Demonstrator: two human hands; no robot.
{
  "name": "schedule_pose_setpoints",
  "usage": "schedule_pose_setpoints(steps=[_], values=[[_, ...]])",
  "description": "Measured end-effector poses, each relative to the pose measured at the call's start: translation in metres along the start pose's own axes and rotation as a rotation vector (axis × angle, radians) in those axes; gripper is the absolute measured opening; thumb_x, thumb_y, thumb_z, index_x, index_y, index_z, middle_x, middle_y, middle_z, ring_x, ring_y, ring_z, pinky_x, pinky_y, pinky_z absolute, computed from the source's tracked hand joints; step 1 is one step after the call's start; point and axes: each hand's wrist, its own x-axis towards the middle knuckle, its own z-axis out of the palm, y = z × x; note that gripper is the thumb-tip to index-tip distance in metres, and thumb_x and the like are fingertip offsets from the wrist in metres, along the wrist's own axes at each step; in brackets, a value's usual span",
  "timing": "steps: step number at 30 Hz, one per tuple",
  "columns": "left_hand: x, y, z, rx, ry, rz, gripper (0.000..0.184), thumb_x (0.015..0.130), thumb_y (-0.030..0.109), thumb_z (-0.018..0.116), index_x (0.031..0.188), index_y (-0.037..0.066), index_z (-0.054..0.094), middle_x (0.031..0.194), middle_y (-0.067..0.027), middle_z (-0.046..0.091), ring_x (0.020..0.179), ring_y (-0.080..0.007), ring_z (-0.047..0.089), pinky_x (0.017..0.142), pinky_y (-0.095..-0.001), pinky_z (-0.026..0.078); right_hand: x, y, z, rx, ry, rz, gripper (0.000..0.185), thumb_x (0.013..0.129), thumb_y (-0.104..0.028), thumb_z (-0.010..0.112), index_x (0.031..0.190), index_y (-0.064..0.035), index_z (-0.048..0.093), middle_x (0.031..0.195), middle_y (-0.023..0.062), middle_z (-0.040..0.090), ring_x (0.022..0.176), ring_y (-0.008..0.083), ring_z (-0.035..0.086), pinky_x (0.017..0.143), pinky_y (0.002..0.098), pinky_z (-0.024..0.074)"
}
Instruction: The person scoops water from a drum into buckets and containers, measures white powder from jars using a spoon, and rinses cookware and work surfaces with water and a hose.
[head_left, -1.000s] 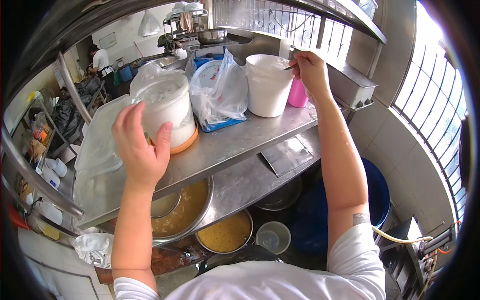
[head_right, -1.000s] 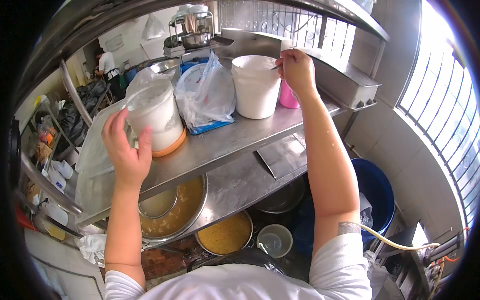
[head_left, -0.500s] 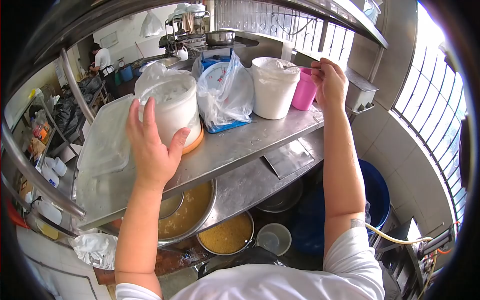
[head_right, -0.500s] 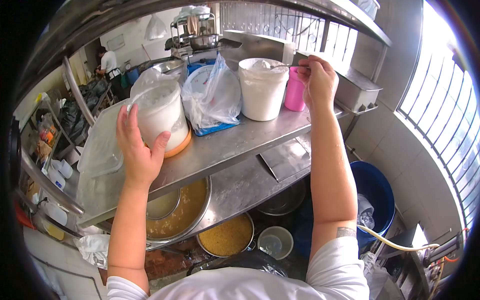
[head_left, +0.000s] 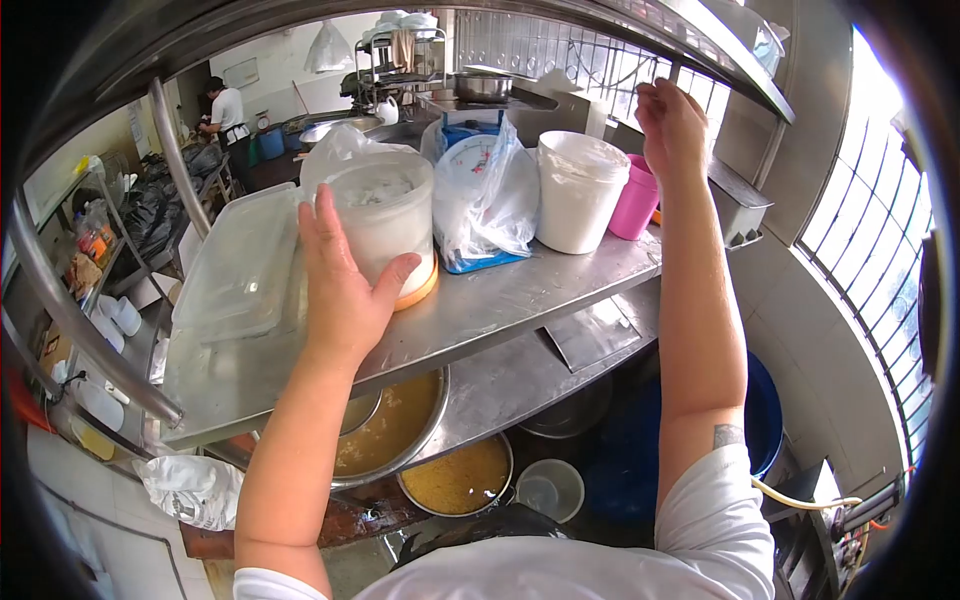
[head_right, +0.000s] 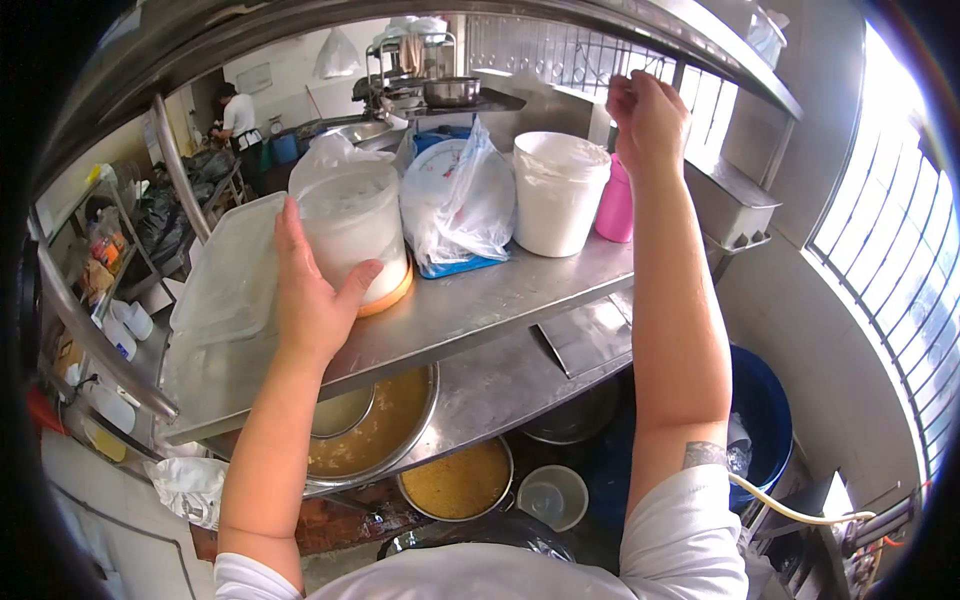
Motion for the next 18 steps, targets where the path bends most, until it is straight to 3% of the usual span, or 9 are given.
schedule_pose_setpoints(steps=[6, 9, 10, 12, 13, 14, 15, 17, 18], values=[[0.001, -0.004, -0.001, -0.037, -0.013, 0.016, 0.118, 0.083, 0.039, 0.088, 0.164, -0.002, 0.012, 0.165, -0.0341, 0.025, 0.155, -0.0466, 0.027, 0.126, -0.0492, 0.028, -0.007, 0.007, 0.069, 0.001, -0.23, -0.053, 0.023, 0.101, -0.005, 0.057, 0.12, 0.0052, 0.064, 0.099, 0.0169, 0.074, 0.078, 0.021, 0.068, 0.071, 0.0315, 0.0591], [0.002, -0.006, -0.002, -0.01, -0.008, 0.037, 0.114, 0.084, 0.035, 0.087, 0.164, -0.002, 0.014, 0.166, -0.0321, 0.027, 0.154, -0.0444, 0.03, 0.126, -0.0477, 0.029, -0.029, 0.0, 0.082, -0.425, -0.518, -0.29, 0.022, 0.103, -0.006, 0.056, 0.12, 0.002, 0.068, 0.105, 0.0093, 0.076, 0.083, 0.0172, 0.07, 0.078, 0.0299, 0.0591], [0.002, -0.006, -0.002, -0.011, -0.009, 0.036, 0.114, 0.084, 0.035, 0.087, 0.164, -0.002, 0.014, 0.166, -0.0321, 0.027, 0.154, -0.0444, 0.03, 0.126, -0.0477, 0.029, -0.037, -0.006, 0.081, -0.426, -0.518, -0.288, 0.022, 0.103, -0.006, 0.056, 0.12, 0.002, 0.068, 0.105, 0.0093, 0.076, 0.083, 0.0172, 0.07, 0.078, 0.0299, 0.0591], [0.001, -0.006, 0.001, -0.014, 0.006, 0.037, 0.11, 0.085, 0.028, 0.086, 0.164, -0.003, 0.015, 0.166, -0.0299, 0.028, 0.154, -0.0429, 0.031, 0.125, -0.0467, 0.03, -0.051, -0.016, 0.074, -0.588, -0.453, -0.577, 0.021, 0.106, -0.009, 0.057, 0.122, -0.0005, 0.068, 0.11, 0.0081, 0.075, 0.089, 0.0119, 0.068, 0.083, 0.0281, 0.0578], [0.001, -0.007, 0.001, -0.017, 0.0, 0.037, 0.11, 0.085, 0.028, 0.086, 0.164, -0.003, 0.015, 0.166, -0.0299, 0.028, 0.154, -0.0429, 0.031, 0.125, -0.0467, 0.03, -0.053, -0.016, 0.065, -0.552, -0.379, -0.592, 0.021, 0.106, -0.009, 0.057, 0.121, -0.0022, 0.07, 0.109, 0.0063, 0.076, 0.086, 0.0105, 0.067, 0.081, 0.0271, 0.0574], [0.002, -0.008, 0.002, -0.061, -0.002, 0.029, 0.11, 0.086, 0.027, 0.085, 0.164, -0.001, 0.014, 0.166, -0.0294, 0.027, 0.154, -0.0486, 0.026, 0.126, -0.0513, 0.027, -0.05, -0.015, 0.052, -0.512, -0.335, -0.626, 0.024, 0.103, -0.004, 0.053, 0.12, -0.0028, 0.07, 0.107, 0.0083, 0.077, 0.085, 0.0141, 0.07, 0.08, 0.0289, 0.0567], [0.002, -0.009, 0.003, -0.106, -0.003, 0.021, 0.11, 0.086, 0.027, 0.084, 0.165, 0.001, 0.012, 0.166, -0.0288, 0.026, 0.154, -0.0543, 0.021, 0.126, -0.056, 0.024, -0.054, -0.018, 0.041, -0.548, -0.268, -0.572, 0.024, 0.102, -0.005, 0.053, 0.119, -0.0024, 0.07, 0.106, 0.0085, 0.078, 0.084, 0.0142, 0.071, 0.079, 0.0292, 0.0569], [0.003, -0.009, 0.004, -0.105, -0.003, 0.021, 0.11, 0.086, 0.026, 0.085, 0.165, 0.002, 0.012, 0.166, -0.0287, 0.027, 0.154, -0.0537, 0.022, 0.126, -0.0556, 0.025, -0.048, -0.014, 0.012, -0.588, -0.197, -0.515, 0.024, 0.102, -0.006, 0.054, 0.118, -0.002, 0.07, 0.104, 0.0088, 0.078, 0.082, 0.0144, 0.071, 0.078, 0.0295, 0.0571], [0.003, -0.009, 0.004, -0.1, 0.004, 0.021, 0.11, 0.086, 0.025, 0.085, 0.165, 0.003, 0.013, 0.166, -0.0286, 0.027, 0.153, -0.053, 0.022, 0.126, -0.0553, 0.026, -0.035, 0.0, -0.009, -0.794, -0.19, -0.441, 0.024, 0.101, -0.008, 0.055, 0.118, -0.0016, 0.071, 0.101, 0.009, 0.078, 0.079, 0.0146, 0.07, 0.076, 0.0296, 0.0572]])
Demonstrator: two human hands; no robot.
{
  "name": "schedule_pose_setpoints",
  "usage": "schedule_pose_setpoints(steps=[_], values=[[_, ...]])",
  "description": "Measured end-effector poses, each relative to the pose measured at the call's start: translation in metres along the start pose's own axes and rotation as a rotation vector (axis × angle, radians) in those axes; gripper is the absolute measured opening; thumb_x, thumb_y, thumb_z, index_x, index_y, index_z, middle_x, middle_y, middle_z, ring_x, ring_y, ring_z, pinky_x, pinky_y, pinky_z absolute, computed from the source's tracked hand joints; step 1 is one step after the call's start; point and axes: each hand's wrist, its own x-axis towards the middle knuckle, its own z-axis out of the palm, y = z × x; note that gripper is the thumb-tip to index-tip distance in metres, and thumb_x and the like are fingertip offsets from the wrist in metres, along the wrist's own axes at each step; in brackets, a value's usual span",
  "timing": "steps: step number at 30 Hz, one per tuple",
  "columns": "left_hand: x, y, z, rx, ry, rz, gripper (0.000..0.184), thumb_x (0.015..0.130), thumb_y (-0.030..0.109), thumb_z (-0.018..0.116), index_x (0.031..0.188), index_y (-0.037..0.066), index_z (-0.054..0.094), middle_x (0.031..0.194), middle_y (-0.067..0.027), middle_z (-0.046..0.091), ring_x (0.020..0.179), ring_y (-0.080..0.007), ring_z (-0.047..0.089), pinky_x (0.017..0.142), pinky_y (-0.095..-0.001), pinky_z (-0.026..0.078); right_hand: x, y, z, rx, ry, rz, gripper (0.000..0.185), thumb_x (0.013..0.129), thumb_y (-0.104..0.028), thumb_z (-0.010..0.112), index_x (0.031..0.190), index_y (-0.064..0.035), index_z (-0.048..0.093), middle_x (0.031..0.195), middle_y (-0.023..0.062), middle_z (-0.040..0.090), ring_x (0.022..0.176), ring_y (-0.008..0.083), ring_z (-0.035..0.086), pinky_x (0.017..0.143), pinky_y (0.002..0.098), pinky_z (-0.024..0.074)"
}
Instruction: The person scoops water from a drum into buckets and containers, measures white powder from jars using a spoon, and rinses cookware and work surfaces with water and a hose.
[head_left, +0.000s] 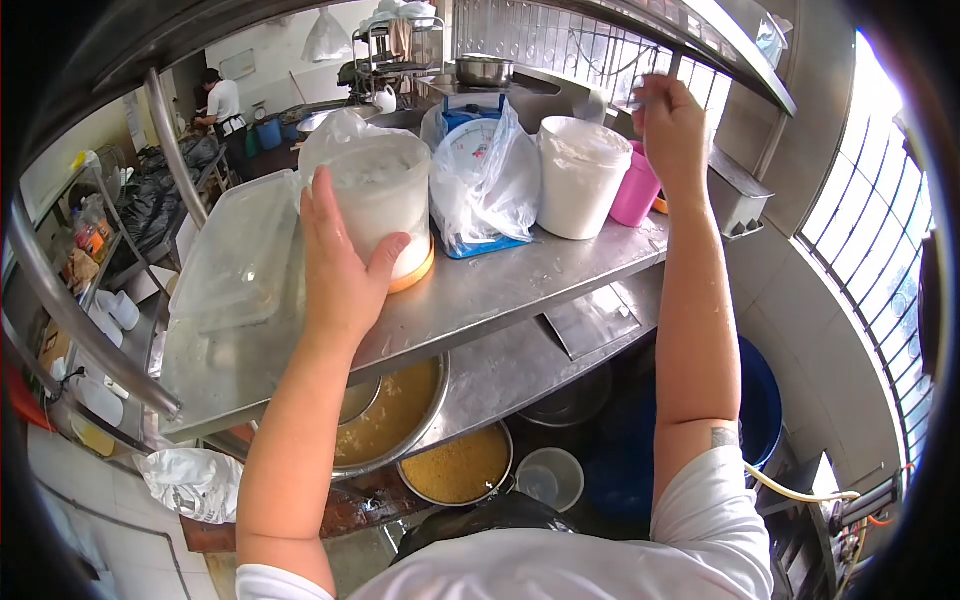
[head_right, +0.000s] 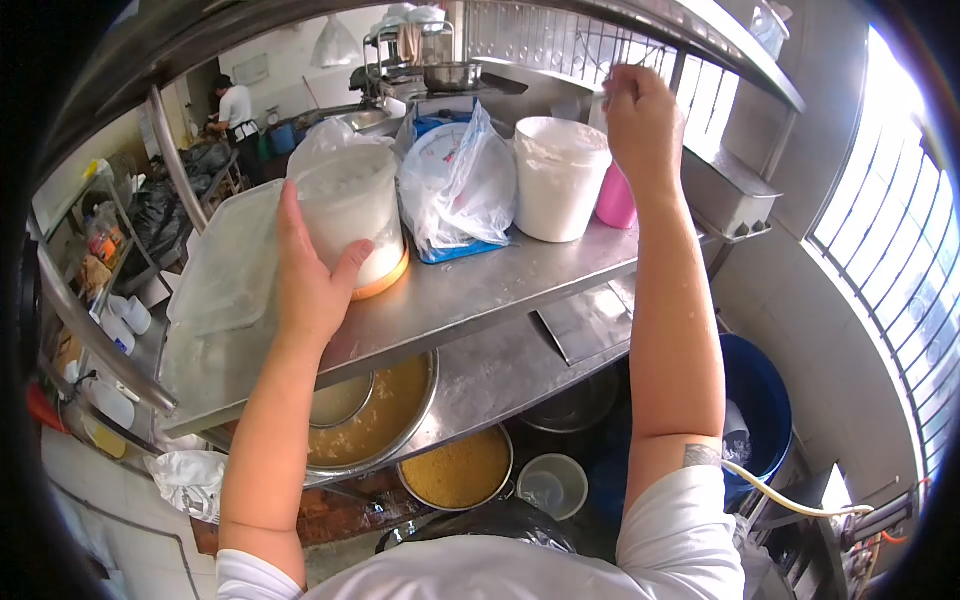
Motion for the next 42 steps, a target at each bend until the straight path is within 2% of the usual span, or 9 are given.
schedule_pose_setpoints(steps=[2, 5, 8, 12, 18, 31, 37, 40, 42], values=[[0.0, -0.002, 0.002, -0.015, 0.016, 0.018, 0.11, 0.085, 0.025, 0.086, 0.165, 0.004, 0.013, 0.165, -0.0292, 0.028, 0.153, -0.0521, 0.024, 0.125, -0.0547, 0.027, -0.006, 0.025, -0.002, -0.235, -0.193, 0.116, 0.027, 0.099, -0.011, 0.054, 0.116, 0.0022, 0.07, 0.088, 0.0114, 0.076, 0.069, 0.0153, 0.068, 0.066, 0.0301, 0.0563], [-0.002, -0.003, 0.005, -0.034, 0.034, 0.039, 0.109, 0.085, 0.023, 0.086, 0.165, 0.006, 0.014, 0.164, -0.0304, 0.028, 0.153, -0.0504, 0.027, 0.125, -0.0538, 0.028, -0.021, 0.033, 0.003, 0.201, -0.164, 0.413, 0.028, 0.096, -0.007, 0.05, 0.111, 0.0081, 0.069, 0.082, 0.0134, 0.071, 0.062, 0.0154, 0.065, 0.053, 0.0292, 0.0517], [-0.002, -0.008, 0.007, -0.034, 0.04, 0.052, 0.109, 0.085, 0.023, 0.086, 0.165, 0.007, 0.015, 0.164, -0.0316, 0.028, 0.152, -0.0494, 0.028, 0.124, -0.053, 0.029, -0.03, 0.04, -0.004, 0.319, -0.025, 0.46, 0.02, 0.102, -0.009, 0.056, 0.111, 0.0041, 0.069, 0.087, 0.0108, 0.071, 0.065, 0.0147, 0.062, 0.06, 0.0286, 0.0526], [-0.003, -0.006, 0.006, -0.009, 0.038, 0.043, 0.108, 0.086, 0.023, 0.086, 0.166, 0.008, 0.014, 0.164, -0.032, 0.026, 0.152, -0.0489, 0.029, 0.124, -0.0526, 0.03, -0.037, 0.043, -0.01, 0.519, 0.106, 0.503, 0.024, 0.101, -0.004, 0.054, 0.119, 0.0082, 0.062, 0.092, 0.0174, 0.071, 0.069, 0.0173, 0.065, 0.063, 0.0298, 0.0563], [-0.002, -0.002, 0.004, -0.042, 0.032, 0.046, 0.108, 0.086, 0.023, 0.086, 0.165, 0.008, 0.015, 0.164, -0.0318, 0.027, 0.151, -0.0489, 0.031, 0.124, -0.053, 0.03, -0.039, 0.054, -0.019, 0.737, 0.284, 0.486, 0.025, 0.097, -0.002, 0.054, 0.117, 0.0107, 0.061, 0.096, 0.0204, 0.071, 0.069, 0.0198, 0.067, 0.061, 0.0317, 0.0589], [0.0, -0.007, 0.007, -0.008, 0.055, 0.092, 0.109, 0.085, 0.022, 0.087, 0.165, 0.005, 0.015, 0.163, -0.0317, 0.028, 0.149, -0.0497, 0.033, 0.123, -0.0541, 0.03, -0.007, 0.044, -0.017, 0.819, 0.329, 0.428, 0.025, 0.099, -0.004, 0.059, 0.118, 0.0114, 0.059, 0.096, 0.0198, 0.07, 0.073, 0.0204, 0.066, 0.066, 0.0317, 0.0597], [-0.002, -0.001, 0.004, 0.057, 0.105, 0.048, 0.113, 0.084, 0.031, 0.087, 0.165, 0.004, 0.014, 0.161, -0.0376, 0.026, 0.147, -0.0571, 0.029, 0.122, -0.0586, 0.029, 0.04, 0.004, 0.025, 0.879, 0.219, 0.37, 0.024, 0.1, -0.006, 0.059, 0.117, 0.0105, 0.061, 0.094, 0.0187, 0.072, 0.076, 0.0228, 0.069, 0.069, 0.0334, 0.0617], [0.006, 0.005, -0.002, 0.202, 0.206, 0.215, 0.108, 0.085, 0.035, 0.085, 0.164, 0.004, 0.019, 0.16, -0.0391, 0.025, 0.146, -0.0582, 0.03, 0.118, -0.0592, 0.033, 0.051, -0.014, 0.055, 0.889, 0.104, 0.32, 0.024, 0.1, -0.006, 0.06, 0.118, 0.0102, 0.061, 0.095, 0.0212, 0.072, 0.074, 0.0242, 0.069, 0.07, 0.0357, 0.0622], [0.02, 0.022, -0.008, 0.353, 0.271, 0.492, 0.097, 0.087, 0.038, 0.084, 0.159, 0.001, 0.031, 0.157, -0.0388, 0.029, 0.141, -0.0582, 0.036, 0.113, -0.0589, 0.037, 0.05, -0.021, 0.065, 0.878, 0.025, 0.284, 0.022, 0.101, -0.007, 0.058, 0.117, 0.0069, 0.065, 0.096, 0.018, 0.074, 0.077, 0.0233, 0.072, 0.073, 0.0351, 0.0613]])
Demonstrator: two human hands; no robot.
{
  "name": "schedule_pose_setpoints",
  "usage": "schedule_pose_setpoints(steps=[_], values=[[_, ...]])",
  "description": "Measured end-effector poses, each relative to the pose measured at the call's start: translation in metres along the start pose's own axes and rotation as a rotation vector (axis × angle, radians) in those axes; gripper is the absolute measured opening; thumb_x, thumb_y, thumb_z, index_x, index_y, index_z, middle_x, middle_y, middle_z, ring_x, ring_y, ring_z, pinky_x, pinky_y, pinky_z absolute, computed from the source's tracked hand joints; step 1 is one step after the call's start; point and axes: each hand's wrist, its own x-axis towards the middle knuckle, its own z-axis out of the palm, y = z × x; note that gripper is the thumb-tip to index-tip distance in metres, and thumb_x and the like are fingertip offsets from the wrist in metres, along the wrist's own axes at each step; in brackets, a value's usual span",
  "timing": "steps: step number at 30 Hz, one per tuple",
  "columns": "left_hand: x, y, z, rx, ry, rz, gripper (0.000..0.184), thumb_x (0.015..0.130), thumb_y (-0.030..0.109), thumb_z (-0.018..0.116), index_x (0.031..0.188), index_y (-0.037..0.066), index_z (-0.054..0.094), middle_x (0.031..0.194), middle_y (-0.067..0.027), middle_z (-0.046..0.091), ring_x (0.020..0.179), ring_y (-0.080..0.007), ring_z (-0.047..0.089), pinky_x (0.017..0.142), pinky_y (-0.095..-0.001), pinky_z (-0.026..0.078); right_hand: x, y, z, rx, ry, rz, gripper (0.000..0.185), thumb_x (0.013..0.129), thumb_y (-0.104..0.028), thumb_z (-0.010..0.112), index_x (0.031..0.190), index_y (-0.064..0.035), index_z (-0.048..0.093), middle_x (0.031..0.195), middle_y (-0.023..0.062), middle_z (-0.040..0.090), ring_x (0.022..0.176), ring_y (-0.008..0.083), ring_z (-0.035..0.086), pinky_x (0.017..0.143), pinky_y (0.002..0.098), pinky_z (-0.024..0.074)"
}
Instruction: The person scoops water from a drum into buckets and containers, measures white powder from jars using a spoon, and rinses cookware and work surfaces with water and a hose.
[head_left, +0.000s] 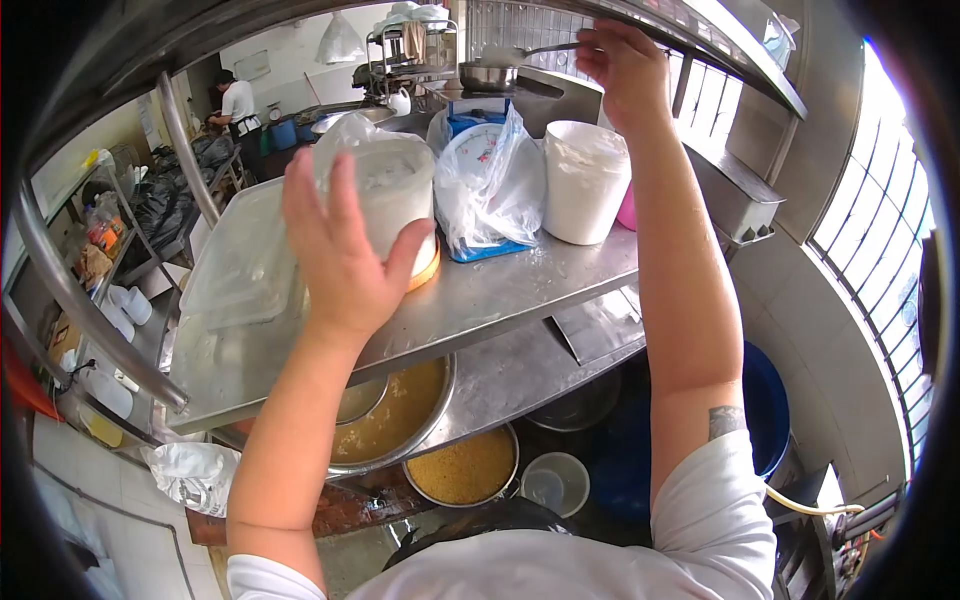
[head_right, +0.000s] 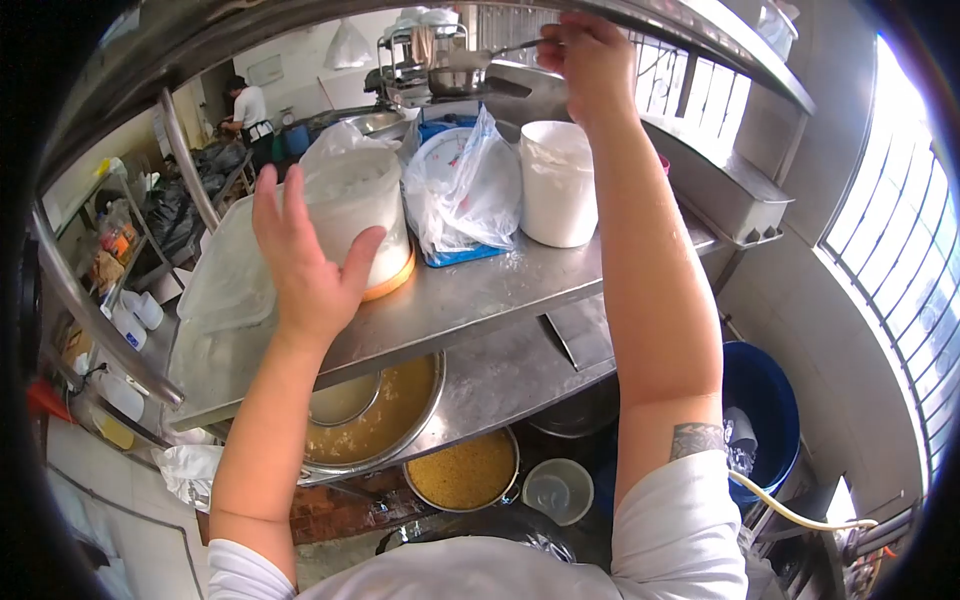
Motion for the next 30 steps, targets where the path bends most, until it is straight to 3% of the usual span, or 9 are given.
schedule_pose_setpoints(steps=[2, 8, 10, 12, 15, 20, 22, 27, 30], values=[[0.032, 0.007, 0.008, -0.054, 0.033, 0.075, 0.089, 0.087, 0.037, 0.083, 0.154, -0.001, 0.038, 0.152, -0.0366, 0.038, 0.137, -0.0547, 0.042, 0.112, -0.0569, 0.039, -0.006, -0.001, 0.005, -0.237, -0.295, -0.101, 0.023, 0.104, -0.007, 0.058, 0.122, 0.0034, 0.066, 0.108, 0.0147, 0.075, 0.087, 0.0187, 0.071, 0.081, 0.0328, 0.0615], [0.151, 0.02, 0.074, -0.191, -0.396, -0.197, 0.077, 0.093, 0.043, 0.076, 0.146, -0.006, 0.05, 0.13, -0.0294, 0.067, 0.123, -0.0428, 0.064, 0.107, -0.045, 0.049, -0.06, -0.033, -0.02, -0.641, -0.078, -0.535, 0.023, 0.102, -0.01, 0.055, 0.116, -0.0036, 0.071, 0.102, 0.0087, 0.077, 0.086, 0.0167, 0.074, 0.078, 0.0304, 0.0573], [0.182, 0.016, 0.107, -0.108, -0.599, -0.363, 0.087, 0.088, 0.052, 0.078, 0.147, -0.005, 0.05, 0.135, -0.0297, 0.065, 0.125, -0.0406, 0.065, 0.107, -0.0426, 0.05, -0.056, -0.02, -0.054, -0.805, 0.062, -0.443, 0.024, 0.101, -0.013, 0.06, 0.12, -0.0016, 0.07, 0.1, 0.0112, 0.076, 0.083, 0.0166, 0.074, 0.077, 0.0309, 0.0573], [0.196, 0.0, 0.141, -0.217, -0.71, -0.373, 0.095, 0.082, 0.055, 0.081, 0.148, -0.005, 0.049, 0.136, -0.0277, 0.065, 0.126, -0.0352, 0.065, 0.107, -0.0404, 0.05, -0.069, -0.021, -0.069, -0.414, 0.046, 0.01, 0.039, 0.099, -0.019, 0.067, 0.131, 0.0025, 0.061, 0.097, 0.0116, 0.073, 0.081, 0.0167, 0.071, 0.075, 0.0324, 0.0573], [0.21, 0.02, 0.125, -0.373, -0.998, -0.363, 0.101, 0.079, 0.053, 0.084, 0.15, -0.01, 0.046, 0.142, -0.0275, 0.062, 0.129, -0.0327, 0.063, 0.109, -0.0387, 0.048, -0.109, -0.018, -0.101, -0.411, 0.139, -0.196, 0.042, 0.098, -0.022, 0.073, 0.131, 0.0016, 0.061, 0.1, 0.0105, 0.072, 0.078, 0.0126, 0.068, 0.071, 0.0273, 0.0544], [0.191, 0.012, 0.162, -0.069, -0.639, -0.297, 0.082, 0.082, 0.047, 0.078, 0.143, -0.002, 0.055, 0.13, -0.0277, 0.068, 0.124, -0.0379, 0.066, 0.103, -0.0418, 0.051, -0.213, -0.049, -0.142, -0.452, 0.024, 0.053, 0.026, 0.102, -0.019, 0.07, 0.121, -0.0011, 0.066, 0.089, 0.0027, 0.068, 0.076, 0.0086, 0.065, 0.069, 0.0254, 0.0519], [0.194, 0.037, 0.133, -0.195, -0.624, -0.281, 0.087, 0.085, 0.044, 0.079, 0.154, 0.001, 0.046, 0.145, -0.0301, 0.057, 0.13, -0.0369, 0.061, 0.109, -0.04, 0.048, -0.237, -0.058, -0.152, -0.394, 0.014, 0.202, 0.025, 0.103, -0.019, 0.068, 0.121, -0.0014, 0.065, 0.084, 0.0006, 0.067, 0.075, 0.0083, 0.065, 0.069, 0.0254, 0.0524], [0.104, 0.172, 0.048, -1.041, -0.586, -0.28, 0.079, 0.086, 0.024, 0.081, 0.153, 0.004, 0.045, 0.14, -0.023, 0.057, 0.119, -0.0276, 0.061, 0.104, -0.0396, 0.051, -0.284, -0.103, -0.152, -0.17, 0.068, 0.392, 0.042, 0.107, -0.03, 0.062, 0.137, -0.0001, 0.057, 0.112, 0.0101, 0.068, 0.09, 0.015, 0.069, 0.075, 0.0298, 0.0571], [0.026, 0.226, 0.02, -1.18, -0.668, -0.092, 0.078, 0.082, 0.018, 0.081, 0.15, -0.001, 0.045, 0.14, -0.0216, 0.056, 0.129, -0.0335, 0.057, 0.113, -0.0448, 0.043, -0.332, -0.128, -0.142, 0.334, 0.207, 0.575, 0.059, 0.111, -0.051, 0.045, 0.145, -0.0036, 0.051, 0.131, 0.0127, 0.065, 0.11, 0.0233, 0.067, 0.094, 0.0415, 0.0553]])
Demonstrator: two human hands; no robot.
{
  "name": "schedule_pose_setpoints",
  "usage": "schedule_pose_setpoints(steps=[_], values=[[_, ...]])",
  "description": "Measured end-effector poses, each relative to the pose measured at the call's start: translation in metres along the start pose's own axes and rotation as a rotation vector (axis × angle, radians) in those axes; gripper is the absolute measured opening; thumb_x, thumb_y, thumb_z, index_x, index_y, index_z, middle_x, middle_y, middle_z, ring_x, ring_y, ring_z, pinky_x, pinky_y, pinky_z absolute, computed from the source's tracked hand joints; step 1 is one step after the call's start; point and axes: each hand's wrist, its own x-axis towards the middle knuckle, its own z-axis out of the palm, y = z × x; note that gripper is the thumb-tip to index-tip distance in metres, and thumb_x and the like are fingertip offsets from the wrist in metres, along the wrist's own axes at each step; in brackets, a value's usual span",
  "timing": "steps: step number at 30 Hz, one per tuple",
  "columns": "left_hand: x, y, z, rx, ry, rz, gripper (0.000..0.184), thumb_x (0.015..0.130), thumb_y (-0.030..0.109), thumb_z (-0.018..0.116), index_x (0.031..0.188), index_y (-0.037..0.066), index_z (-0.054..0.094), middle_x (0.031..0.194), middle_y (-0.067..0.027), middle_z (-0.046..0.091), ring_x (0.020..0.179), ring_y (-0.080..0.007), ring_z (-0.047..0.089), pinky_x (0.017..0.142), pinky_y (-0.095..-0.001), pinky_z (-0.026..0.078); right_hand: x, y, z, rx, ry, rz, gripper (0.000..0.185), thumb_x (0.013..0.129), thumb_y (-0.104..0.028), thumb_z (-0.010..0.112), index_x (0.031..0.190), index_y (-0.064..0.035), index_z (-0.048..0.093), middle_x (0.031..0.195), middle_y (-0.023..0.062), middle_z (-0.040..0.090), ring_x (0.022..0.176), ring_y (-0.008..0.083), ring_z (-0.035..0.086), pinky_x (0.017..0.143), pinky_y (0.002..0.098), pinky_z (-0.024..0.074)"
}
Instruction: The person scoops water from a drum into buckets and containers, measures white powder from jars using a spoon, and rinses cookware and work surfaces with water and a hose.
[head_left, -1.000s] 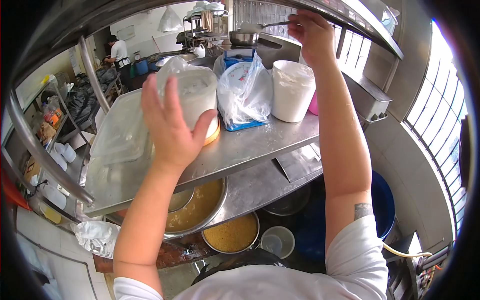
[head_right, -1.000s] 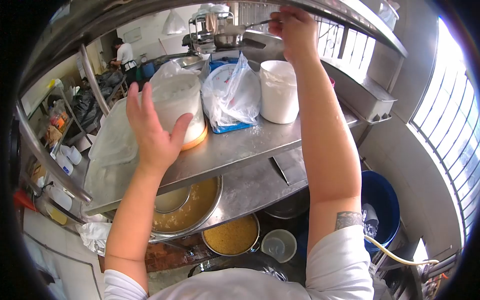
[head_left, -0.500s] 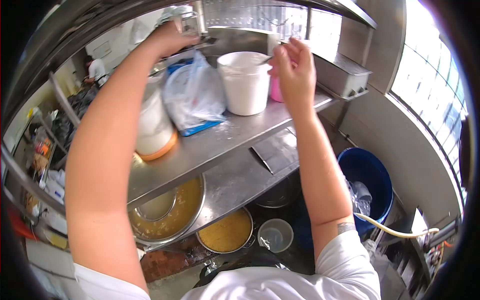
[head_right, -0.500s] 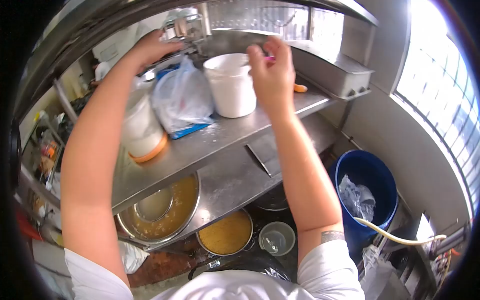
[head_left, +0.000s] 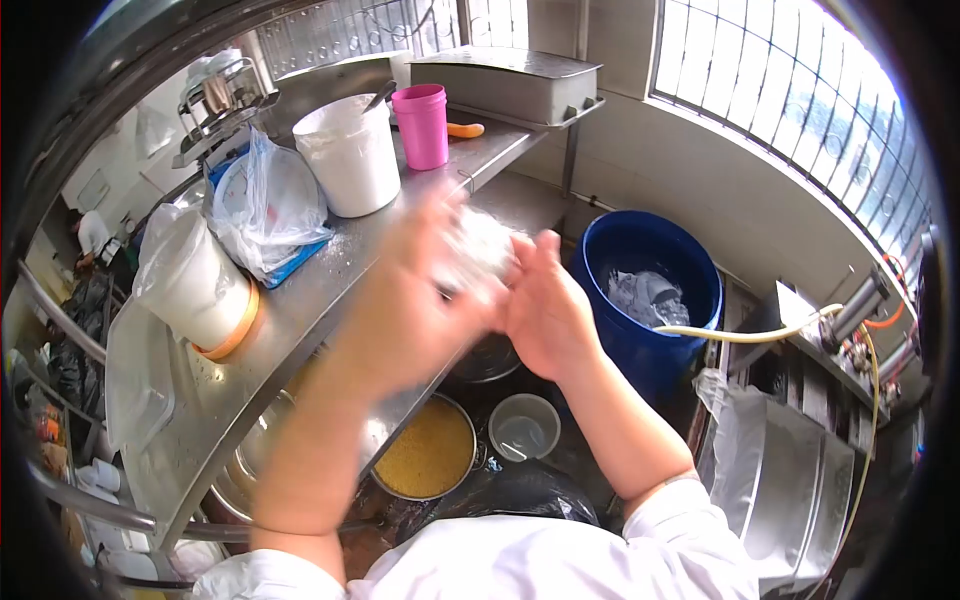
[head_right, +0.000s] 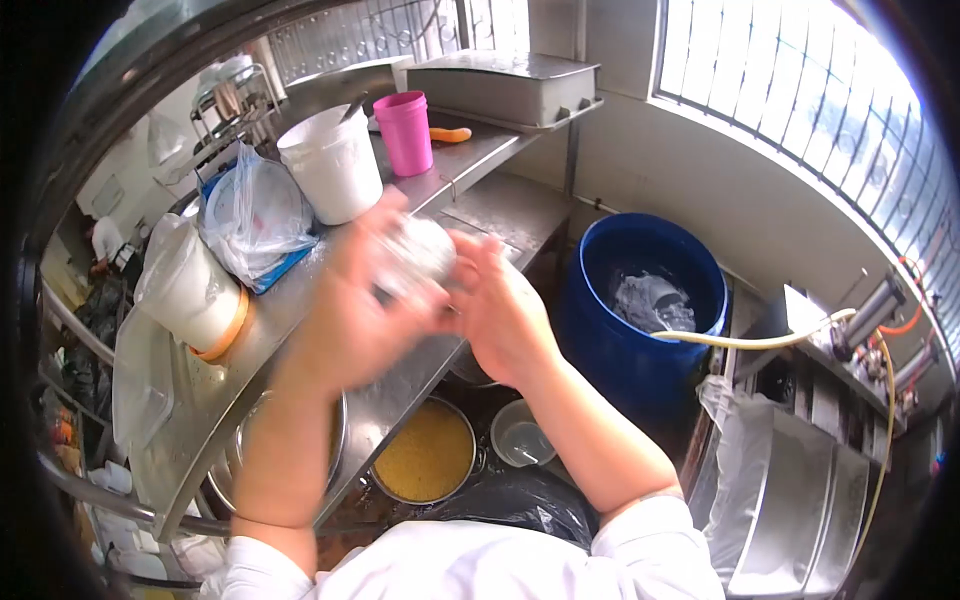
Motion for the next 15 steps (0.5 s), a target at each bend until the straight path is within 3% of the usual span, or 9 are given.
schedule_pose_setpoints(steps=[2, 6, 8, 10, 11, 15], values=[[-0.045, -0.001, 0.05, 0.06, -0.046, 0.188, 0.081, 0.08, 0.017, 0.082, 0.149, -0.002, 0.045, 0.138, -0.0251, 0.056, 0.126, -0.0409, 0.056, 0.111, -0.0497, 0.043, -0.046, 0.015, 0.0, 0.239, 0.166, 0.039, 0.057, 0.111, -0.053, 0.045, 0.141, -0.0069, 0.056, 0.128, 0.0112, 0.067, 0.11, 0.0241, 0.068, 0.098, 0.0433, 0.0538], [-0.149, 0.007, 0.116, -0.103, -0.291, 0.263, 0.09, 0.08, 0.03, 0.088, 0.15, -0.002, 0.042, 0.137, -0.0257, 0.055, 0.127, -0.0448, 0.052, 0.111, -0.0537, 0.041, -0.167, 0.075, -0.073, 0.215, 0.514, 0.088, 0.045, 0.11, -0.047, 0.047, 0.124, -0.008, 0.066, 0.118, 0.0112, 0.072, 0.113, 0.0271, 0.069, 0.101, 0.0444, 0.0536], [-0.197, 0.01, 0.131, -0.237, -0.443, 0.268, 0.094, 0.08, 0.04, 0.087, 0.151, -0.002, 0.04, 0.14, -0.0264, 0.054, 0.129, -0.0454, 0.052, 0.112, -0.0542, 0.04, -0.236, 0.097, -0.077, 0.167, 0.635, 0.071, 0.041, 0.108, -0.043, 0.048, 0.121, -0.0082, 0.065, 0.117, 0.0134, 0.073, 0.103, 0.0325, 0.073, 0.088, 0.0484, 0.06], [-0.235, 0.004, 0.143, -0.311, -0.642, 0.193, 0.081, 0.086, 0.04, 0.082, 0.145, -0.004, 0.049, 0.14, -0.0272, 0.057, 0.132, -0.044, 0.054, 0.112, -0.0523, 0.043, -0.338, 0.128, -0.121, 0.175, 0.766, 0.141, 0.041, 0.106, -0.044, 0.049, 0.121, -0.0084, 0.065, 0.114, 0.0162, 0.074, 0.089, 0.0381, 0.075, 0.069, 0.0508, 0.063], [-0.253, 0.0, 0.147, -0.327, -0.711, 0.136, 0.075, 0.087, 0.038, 0.082, 0.142, -0.004, 0.052, 0.137, -0.027, 0.06, 0.129, -0.0437, 0.057, 0.111, -0.0506, 0.045, -0.387, 0.143, -0.131, 0.192, 0.918, 0.16, 0.042, 0.104, -0.046, 0.05, 0.121, -0.0112, 0.065, 0.112, 0.0158, 0.074, 0.083, 0.0388, 0.075, 0.054, 0.0484, 0.0586], [-0.335, -0.042, 0.161, -0.223, -0.938, -0.078, 0.062, 0.089, 0.033, 0.08, 0.132, -0.007, 0.061, 0.131, -0.0278, 0.065, 0.125, -0.0436, 0.061, 0.109, -0.0477, 0.048, -0.573, 0.182, -0.139, 0.234, 1.304, 0.03, 0.04, 0.103, -0.049, 0.045, 0.111, -0.0161, 0.066, 0.101, 0.0131, 0.076, 0.077, 0.0372, 0.075, 0.052, 0.0413, 0.0542]])
